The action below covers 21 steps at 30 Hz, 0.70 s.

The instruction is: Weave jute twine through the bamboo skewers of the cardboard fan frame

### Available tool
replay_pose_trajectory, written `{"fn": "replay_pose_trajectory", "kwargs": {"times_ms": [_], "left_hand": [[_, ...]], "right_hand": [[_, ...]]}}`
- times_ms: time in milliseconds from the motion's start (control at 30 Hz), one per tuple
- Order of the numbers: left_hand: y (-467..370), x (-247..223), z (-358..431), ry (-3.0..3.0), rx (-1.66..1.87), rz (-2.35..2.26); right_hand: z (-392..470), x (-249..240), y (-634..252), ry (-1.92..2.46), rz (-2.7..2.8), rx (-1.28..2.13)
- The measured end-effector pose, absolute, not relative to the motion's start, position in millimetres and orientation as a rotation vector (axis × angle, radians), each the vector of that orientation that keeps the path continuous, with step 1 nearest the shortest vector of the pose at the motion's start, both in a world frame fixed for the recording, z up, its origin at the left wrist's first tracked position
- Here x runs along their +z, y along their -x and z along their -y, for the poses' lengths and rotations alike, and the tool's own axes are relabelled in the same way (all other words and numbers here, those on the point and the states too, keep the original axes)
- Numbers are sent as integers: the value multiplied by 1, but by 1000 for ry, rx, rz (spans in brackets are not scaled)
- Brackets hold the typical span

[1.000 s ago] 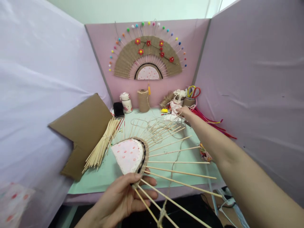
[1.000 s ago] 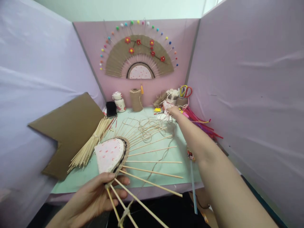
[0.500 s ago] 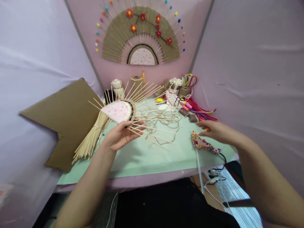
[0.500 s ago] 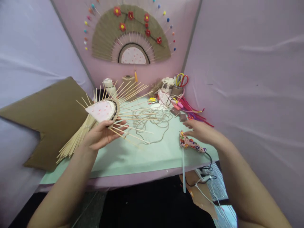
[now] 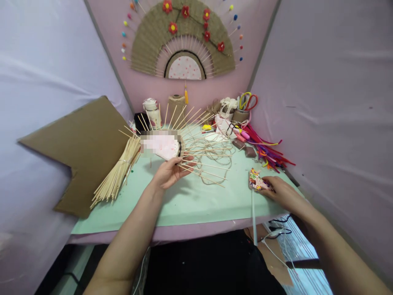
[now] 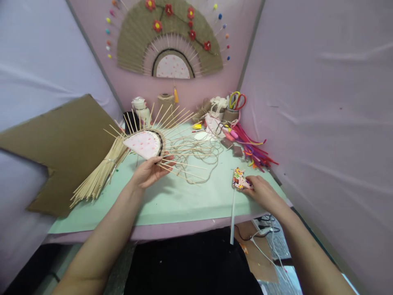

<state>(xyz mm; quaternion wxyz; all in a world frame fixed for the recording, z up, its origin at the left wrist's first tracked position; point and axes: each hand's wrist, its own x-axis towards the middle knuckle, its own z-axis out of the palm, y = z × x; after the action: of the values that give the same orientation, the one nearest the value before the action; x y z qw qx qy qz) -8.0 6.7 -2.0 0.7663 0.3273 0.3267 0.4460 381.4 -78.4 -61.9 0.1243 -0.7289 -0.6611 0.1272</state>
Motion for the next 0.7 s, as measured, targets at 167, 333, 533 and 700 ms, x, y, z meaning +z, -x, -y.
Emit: {"fn": "replay_pose_trajectory", "kwargs": {"times_ms": [167, 333, 533, 700], "left_hand": [[7, -11, -9, -705, 985, -734], [8, -17, -8, -695, 1011, -747], [8, -6, -5, -599, 1009, -682], [5, 6, 0, -532, 1010, -602]], "right_hand": [[88, -46, -379, 1887, 1721, 683], [106, -32, -357, 1695, 1054, 1021], [114, -18, -312, 1243, 832, 1352], [110, -5, -271, 1077, 824, 1507]]}}
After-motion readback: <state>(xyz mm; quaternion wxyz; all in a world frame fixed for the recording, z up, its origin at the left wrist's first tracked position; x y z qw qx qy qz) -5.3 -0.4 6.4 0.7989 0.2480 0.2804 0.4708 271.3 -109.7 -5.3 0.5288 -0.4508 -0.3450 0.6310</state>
